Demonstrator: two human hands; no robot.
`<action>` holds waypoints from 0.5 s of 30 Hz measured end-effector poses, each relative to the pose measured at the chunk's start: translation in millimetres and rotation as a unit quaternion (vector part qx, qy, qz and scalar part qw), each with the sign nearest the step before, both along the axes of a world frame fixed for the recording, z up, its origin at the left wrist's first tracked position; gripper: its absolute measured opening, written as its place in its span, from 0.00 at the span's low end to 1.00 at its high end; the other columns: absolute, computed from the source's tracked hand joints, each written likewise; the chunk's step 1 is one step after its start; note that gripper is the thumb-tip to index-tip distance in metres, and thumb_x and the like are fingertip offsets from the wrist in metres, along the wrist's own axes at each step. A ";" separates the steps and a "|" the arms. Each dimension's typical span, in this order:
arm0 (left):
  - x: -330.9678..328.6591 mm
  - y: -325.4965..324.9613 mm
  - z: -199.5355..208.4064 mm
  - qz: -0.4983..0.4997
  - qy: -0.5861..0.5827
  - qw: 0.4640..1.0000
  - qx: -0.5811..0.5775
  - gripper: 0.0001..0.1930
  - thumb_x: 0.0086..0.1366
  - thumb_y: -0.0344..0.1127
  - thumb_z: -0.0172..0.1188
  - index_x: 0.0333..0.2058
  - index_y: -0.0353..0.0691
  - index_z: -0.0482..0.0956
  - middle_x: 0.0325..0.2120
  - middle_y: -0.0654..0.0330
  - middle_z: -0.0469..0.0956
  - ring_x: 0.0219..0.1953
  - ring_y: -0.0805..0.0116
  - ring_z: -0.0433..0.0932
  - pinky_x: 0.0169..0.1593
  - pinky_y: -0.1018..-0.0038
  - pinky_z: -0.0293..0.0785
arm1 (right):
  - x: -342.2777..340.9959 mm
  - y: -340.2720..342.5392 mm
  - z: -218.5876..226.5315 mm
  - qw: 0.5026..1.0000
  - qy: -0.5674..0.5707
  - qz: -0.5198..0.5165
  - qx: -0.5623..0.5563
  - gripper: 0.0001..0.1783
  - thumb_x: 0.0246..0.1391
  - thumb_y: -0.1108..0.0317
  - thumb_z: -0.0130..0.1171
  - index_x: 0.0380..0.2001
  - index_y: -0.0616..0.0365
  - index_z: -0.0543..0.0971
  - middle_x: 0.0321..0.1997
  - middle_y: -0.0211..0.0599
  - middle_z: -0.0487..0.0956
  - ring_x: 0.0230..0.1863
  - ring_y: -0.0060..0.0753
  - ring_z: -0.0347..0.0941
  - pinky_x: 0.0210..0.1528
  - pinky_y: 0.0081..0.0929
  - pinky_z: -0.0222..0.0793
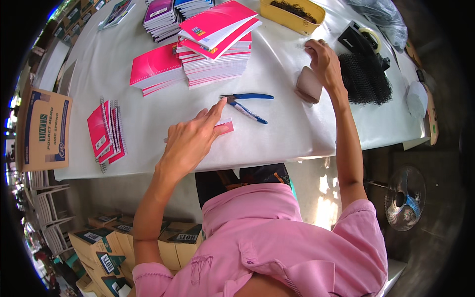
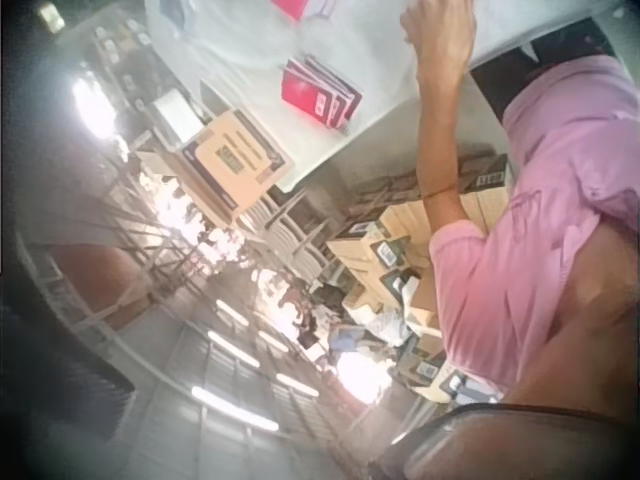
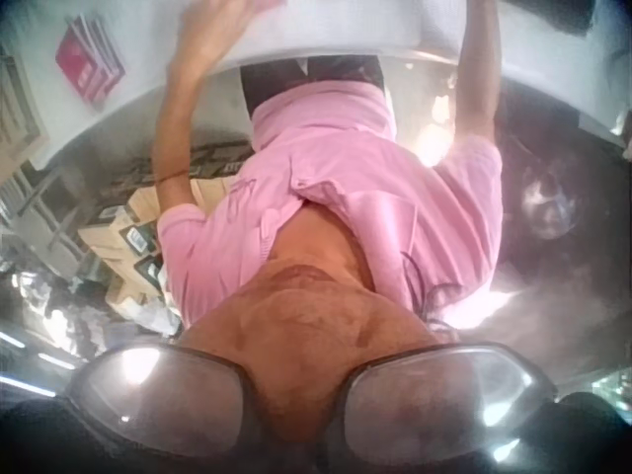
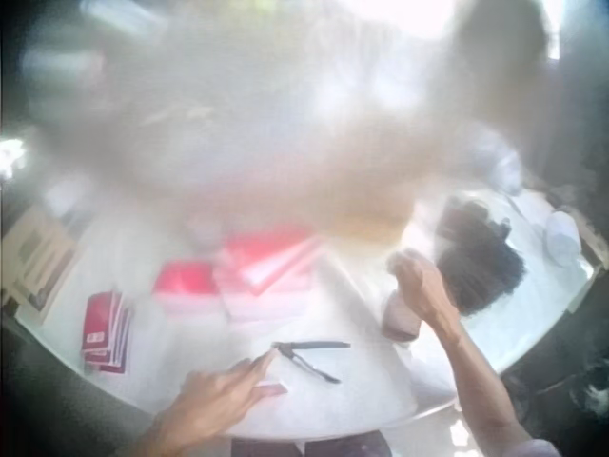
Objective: The person assembles spiral-bound notebooks by inserting metal coils into the punched holes of pink notepads. They use pliers to secure the coils and repeatedly stack completed notebooks on the table.
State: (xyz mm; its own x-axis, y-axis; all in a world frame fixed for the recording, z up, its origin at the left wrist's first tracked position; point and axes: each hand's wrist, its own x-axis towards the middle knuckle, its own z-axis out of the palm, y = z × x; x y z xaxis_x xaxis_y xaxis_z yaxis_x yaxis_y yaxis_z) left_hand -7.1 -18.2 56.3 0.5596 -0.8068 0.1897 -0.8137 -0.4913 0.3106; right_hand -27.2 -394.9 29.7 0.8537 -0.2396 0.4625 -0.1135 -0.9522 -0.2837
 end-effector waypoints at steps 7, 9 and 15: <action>1.7 -1.9 3.1 -0.002 -0.008 1.000 0.019 0.28 0.68 0.50 0.57 0.63 0.44 0.68 0.34 0.50 0.82 0.27 0.48 0.82 0.28 0.58 0.77 | -50.8 147.5 39.4 0.853 0.125 0.292 0.414 0.14 0.48 0.89 0.58 0.39 0.66 0.81 0.32 0.41 0.82 0.36 0.27 0.79 0.39 0.26 0.74; 1.4 -1.8 2.6 -0.003 -0.007 1.000 0.015 0.29 0.68 0.50 0.57 0.63 0.44 0.68 0.33 0.50 0.82 0.27 0.48 0.82 0.27 0.58 0.77 | -50.5 150.5 35.9 0.836 0.145 0.291 0.442 0.12 0.49 0.88 0.57 0.37 0.68 0.80 0.31 0.39 0.81 0.35 0.27 0.78 0.39 0.26 0.74; 0.4 -4.5 8.8 0.030 0.035 0.996 0.080 0.30 0.66 0.43 0.60 0.66 0.55 0.65 0.45 0.53 0.82 0.34 0.49 0.83 0.35 0.59 0.78 | -42.0 140.9 31.5 0.833 0.177 0.309 0.423 0.06 0.56 0.84 0.56 0.36 0.69 0.80 0.28 0.36 0.79 0.31 0.25 0.74 0.36 0.27 0.71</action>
State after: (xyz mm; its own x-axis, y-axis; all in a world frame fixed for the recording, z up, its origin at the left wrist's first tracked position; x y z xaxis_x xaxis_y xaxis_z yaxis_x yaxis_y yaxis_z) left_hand -6.8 -22.7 65.1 0.6145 -0.7887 0.0205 -0.7610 -0.5856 0.2792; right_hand -69.2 -254.0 61.2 0.9819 0.1841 0.0448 0.1058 -0.3368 -0.9356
